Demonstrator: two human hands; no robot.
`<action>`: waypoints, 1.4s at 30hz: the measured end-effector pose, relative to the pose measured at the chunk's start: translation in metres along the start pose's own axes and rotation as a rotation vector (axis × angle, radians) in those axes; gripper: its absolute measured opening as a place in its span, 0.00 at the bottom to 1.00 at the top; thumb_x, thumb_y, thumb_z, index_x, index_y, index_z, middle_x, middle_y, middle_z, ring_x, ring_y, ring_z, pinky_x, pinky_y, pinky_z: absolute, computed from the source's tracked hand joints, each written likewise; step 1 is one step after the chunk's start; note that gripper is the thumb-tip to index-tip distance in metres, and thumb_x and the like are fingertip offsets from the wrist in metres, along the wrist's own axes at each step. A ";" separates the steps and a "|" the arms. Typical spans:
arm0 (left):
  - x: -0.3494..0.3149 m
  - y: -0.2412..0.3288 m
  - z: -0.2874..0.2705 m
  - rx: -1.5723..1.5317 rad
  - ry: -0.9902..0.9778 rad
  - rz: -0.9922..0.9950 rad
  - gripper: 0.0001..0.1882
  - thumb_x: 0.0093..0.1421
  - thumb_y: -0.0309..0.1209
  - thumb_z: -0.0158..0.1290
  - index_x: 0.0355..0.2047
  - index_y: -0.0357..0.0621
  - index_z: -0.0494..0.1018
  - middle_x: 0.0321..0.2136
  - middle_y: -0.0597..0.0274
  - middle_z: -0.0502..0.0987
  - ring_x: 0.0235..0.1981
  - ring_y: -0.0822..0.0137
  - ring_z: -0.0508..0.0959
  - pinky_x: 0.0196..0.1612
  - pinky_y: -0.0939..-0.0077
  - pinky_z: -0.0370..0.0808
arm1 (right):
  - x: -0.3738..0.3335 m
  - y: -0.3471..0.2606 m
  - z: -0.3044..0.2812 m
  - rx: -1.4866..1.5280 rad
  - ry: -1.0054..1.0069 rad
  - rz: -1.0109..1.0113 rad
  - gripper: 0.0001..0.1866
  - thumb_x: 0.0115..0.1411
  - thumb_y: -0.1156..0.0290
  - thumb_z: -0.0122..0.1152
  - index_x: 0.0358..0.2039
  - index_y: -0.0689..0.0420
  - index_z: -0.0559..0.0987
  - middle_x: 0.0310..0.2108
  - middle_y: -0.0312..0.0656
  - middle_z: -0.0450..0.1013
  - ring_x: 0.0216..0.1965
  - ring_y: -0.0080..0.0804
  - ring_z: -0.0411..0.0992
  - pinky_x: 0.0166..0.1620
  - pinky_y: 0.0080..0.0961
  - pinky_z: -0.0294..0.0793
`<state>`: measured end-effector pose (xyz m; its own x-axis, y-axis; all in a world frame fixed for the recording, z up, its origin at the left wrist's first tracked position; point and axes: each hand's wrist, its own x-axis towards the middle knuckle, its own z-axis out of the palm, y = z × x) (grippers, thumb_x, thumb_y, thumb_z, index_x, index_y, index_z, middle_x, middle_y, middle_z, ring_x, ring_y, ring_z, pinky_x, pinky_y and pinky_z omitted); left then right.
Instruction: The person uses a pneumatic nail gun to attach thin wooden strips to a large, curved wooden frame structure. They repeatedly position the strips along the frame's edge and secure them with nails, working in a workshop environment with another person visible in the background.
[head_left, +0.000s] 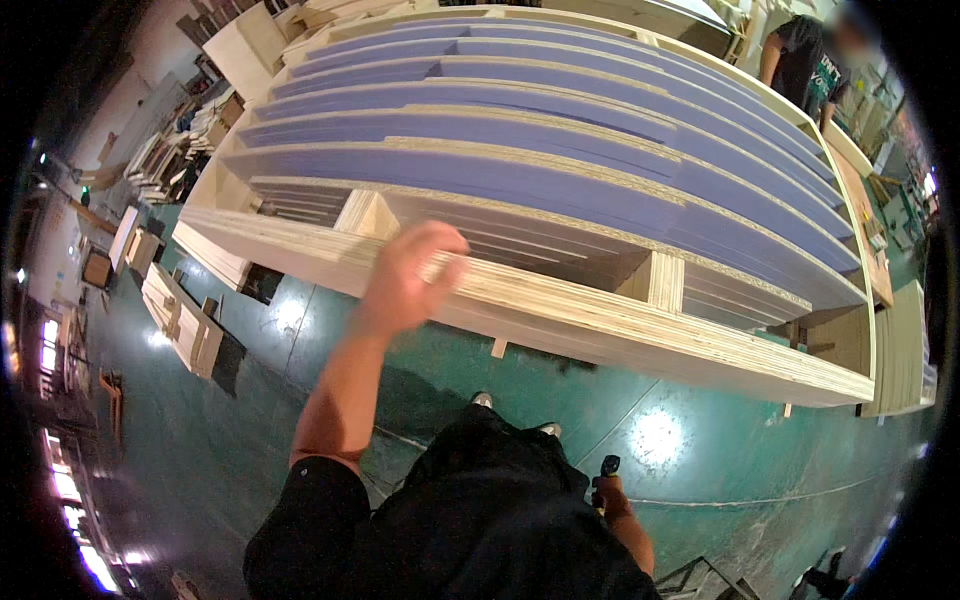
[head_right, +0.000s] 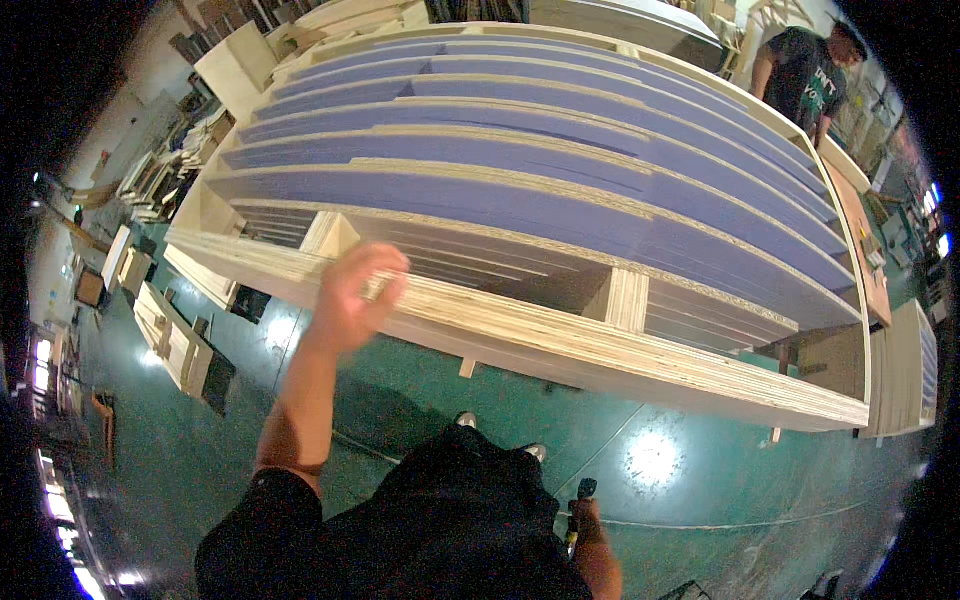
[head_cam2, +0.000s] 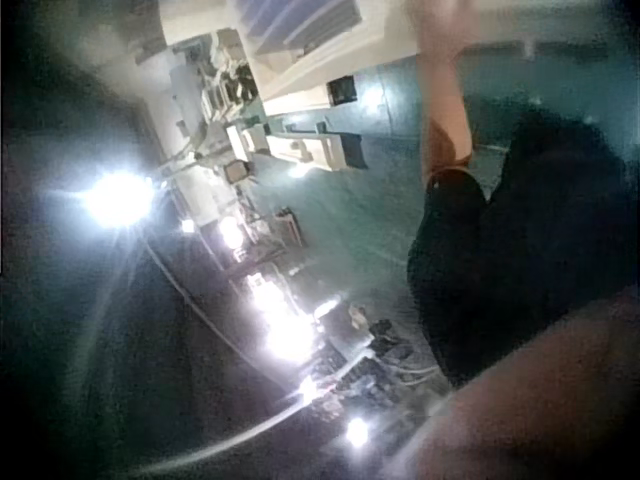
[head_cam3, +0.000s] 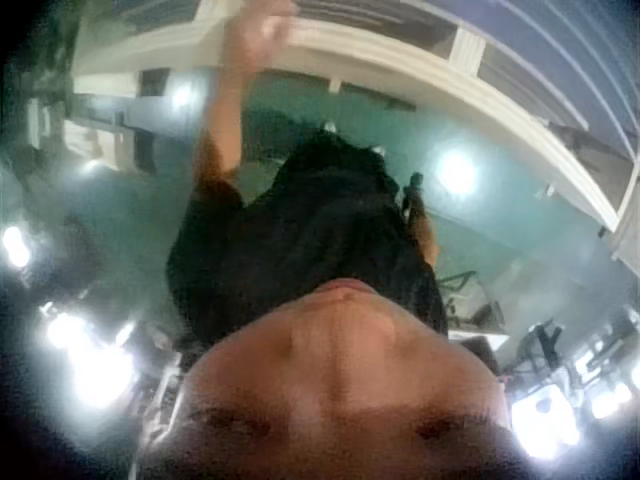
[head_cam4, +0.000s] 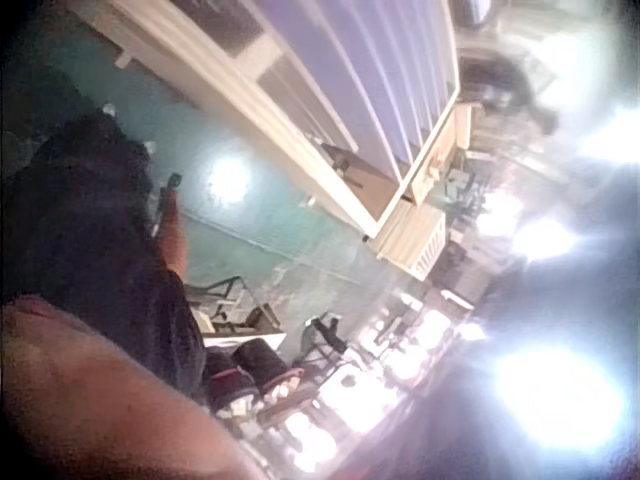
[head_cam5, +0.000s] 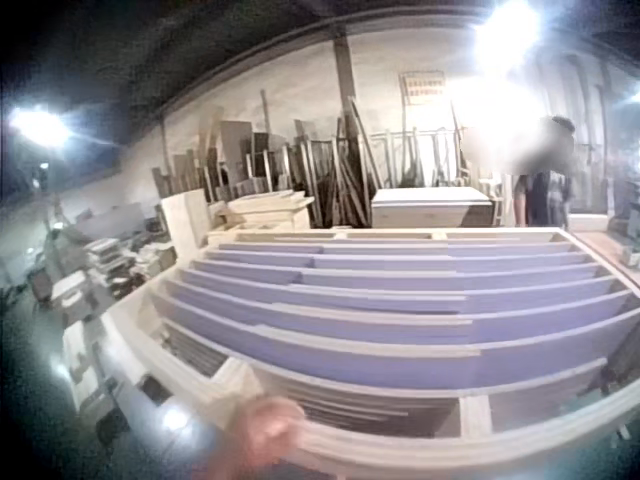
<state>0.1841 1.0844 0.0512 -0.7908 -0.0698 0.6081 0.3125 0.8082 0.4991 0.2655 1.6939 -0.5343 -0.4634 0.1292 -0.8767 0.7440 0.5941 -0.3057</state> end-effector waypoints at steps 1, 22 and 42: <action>0.002 -0.023 -0.007 0.044 0.039 -0.049 0.07 0.63 0.29 0.60 0.39 0.39 0.79 0.39 0.55 0.82 0.42 0.57 0.83 0.46 0.65 0.79 | 0.017 0.033 0.001 0.005 0.018 0.109 0.11 0.52 0.70 0.70 0.33 0.58 0.78 0.26 0.44 0.77 0.27 0.41 0.77 0.31 0.44 0.76; -0.005 -0.080 -0.027 0.102 -0.109 -0.260 0.09 0.59 0.32 0.61 0.32 0.39 0.75 0.33 0.55 0.76 0.37 0.54 0.77 0.45 0.62 0.74 | -0.135 -0.094 0.090 -0.077 0.191 -0.413 0.19 0.50 0.63 0.71 0.40 0.60 0.80 0.37 0.54 0.82 0.37 0.50 0.81 0.40 0.46 0.77; 0.122 -0.287 -0.043 0.476 -0.479 -0.238 0.32 0.46 0.22 0.70 0.54 0.44 0.75 0.49 0.51 0.79 0.54 0.54 0.79 0.56 0.63 0.74 | -0.194 0.002 0.066 0.341 0.079 0.102 0.18 0.53 0.72 0.68 0.45 0.59 0.78 0.27 0.45 0.76 0.25 0.40 0.75 0.27 0.42 0.74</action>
<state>0.0210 0.8189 0.0091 -0.9872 -0.1000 0.1242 -0.0746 0.9781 0.1942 0.3888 1.6170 -0.3892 -0.4046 0.2431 -0.8816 0.8998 0.2781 -0.3362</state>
